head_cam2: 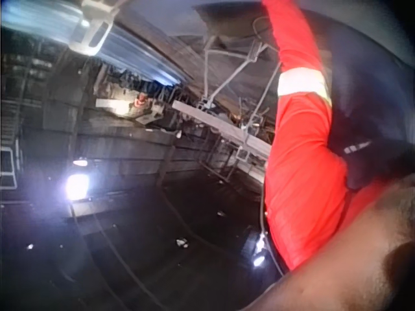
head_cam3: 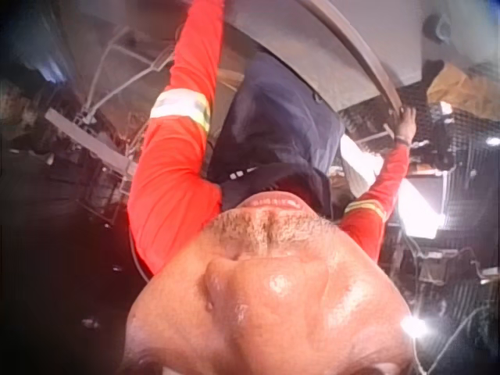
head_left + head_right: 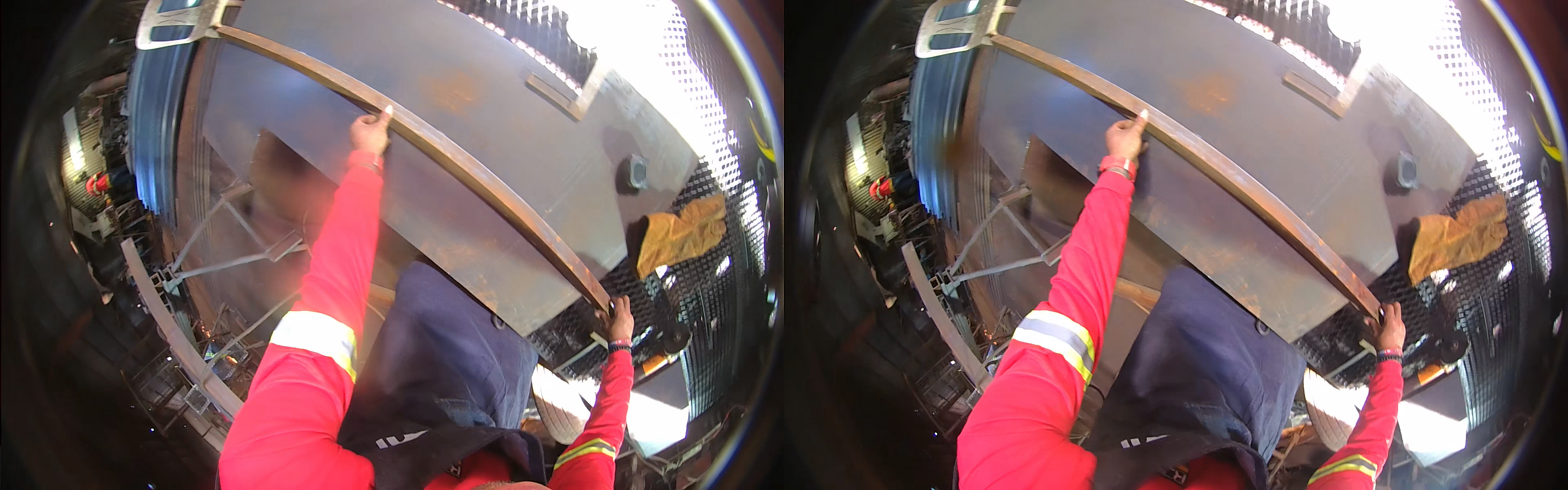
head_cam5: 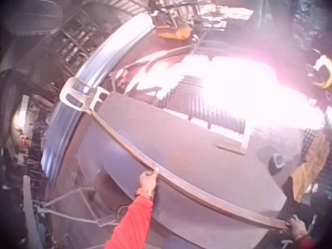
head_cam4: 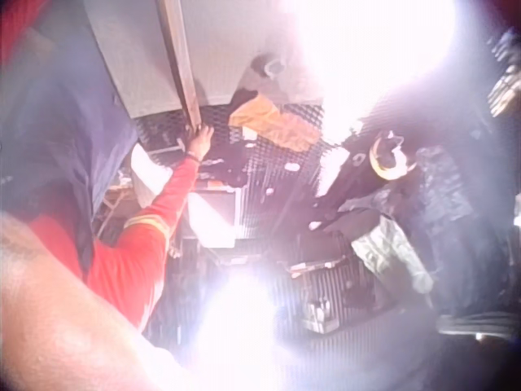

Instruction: The person measures a large metal sheet using a tape measure and a straight metal bar. They mark the sheet with a white marker along the edge of the bar. The person then handles a yellow hard hat with a face shield, adjusting it near their face.

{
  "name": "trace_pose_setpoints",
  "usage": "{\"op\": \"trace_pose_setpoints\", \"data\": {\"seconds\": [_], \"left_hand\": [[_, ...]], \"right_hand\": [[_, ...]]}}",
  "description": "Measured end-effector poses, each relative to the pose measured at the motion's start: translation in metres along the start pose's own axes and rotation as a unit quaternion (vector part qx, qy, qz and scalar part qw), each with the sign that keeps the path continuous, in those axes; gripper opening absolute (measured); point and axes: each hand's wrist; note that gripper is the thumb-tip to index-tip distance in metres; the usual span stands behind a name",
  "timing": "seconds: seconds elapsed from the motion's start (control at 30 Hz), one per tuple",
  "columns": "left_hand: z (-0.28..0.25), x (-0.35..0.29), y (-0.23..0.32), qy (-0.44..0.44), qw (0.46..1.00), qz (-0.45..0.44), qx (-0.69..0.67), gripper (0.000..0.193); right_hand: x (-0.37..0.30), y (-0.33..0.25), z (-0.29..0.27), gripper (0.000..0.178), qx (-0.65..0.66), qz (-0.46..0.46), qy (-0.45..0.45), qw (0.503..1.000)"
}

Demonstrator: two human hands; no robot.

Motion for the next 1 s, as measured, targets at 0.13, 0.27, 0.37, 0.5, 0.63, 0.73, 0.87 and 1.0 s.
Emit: {"op": "trace_pose_setpoints", "data": {"seconds": [0.13,0.27,0.37,0.5,0.63,0.73,0.87,1.0], "left_hand": [[0.003,0.022,-0.021,0.032,0.997,0.041,0.048,0.050],[0.004,0.025,-0.023,0.053,0.995,0.033,0.080,0.051],[0.006,0.024,-0.025,0.078,0.994,0.034,0.067,0.061],[0.007,0.025,-0.024,0.070,0.995,0.046,0.051,0.056],[0.004,0.027,-0.027,0.052,0.996,0.047,0.049,0.045],[0.002,0.006,-0.005,0.001,1.000,-0.004,0.015,0.048],[0.001,-0.001,0.001,0.003,1.000,-0.010,-0.009,0.053],[0.005,0.002,-0.005,0.051,0.999,0.008,-0.018,0.057]], "right_hand": [[0.002,0.002,0.004,0.047,0.013,0.000,0.002,1.000],[0.002,0.005,0.008,0.047,0.002,0.021,0.003,1.000],[0.002,0.005,0.009,0.047,0.003,0.018,0.004,1.000],[0.000,0.004,0.008,0.051,0.003,0.011,0.010,1.000],[0.002,-0.004,0.004,0.050,0.012,0.017,0.006,1.000],[0.001,0.000,0.003,0.050,0.007,0.013,0.004,1.000],[0.003,0.001,0.001,0.050,0.023,0.007,0.005,1.000],[0.004,-0.003,-0.003,0.047,0.013,0.006,0.009,1.000]]}}
Point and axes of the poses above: each hand's wrist, its own x-axis towards the middle knuckle, its own z-axis out of the palm, y = z × x, and after that the axes turned 8 degrees about x, right-handed
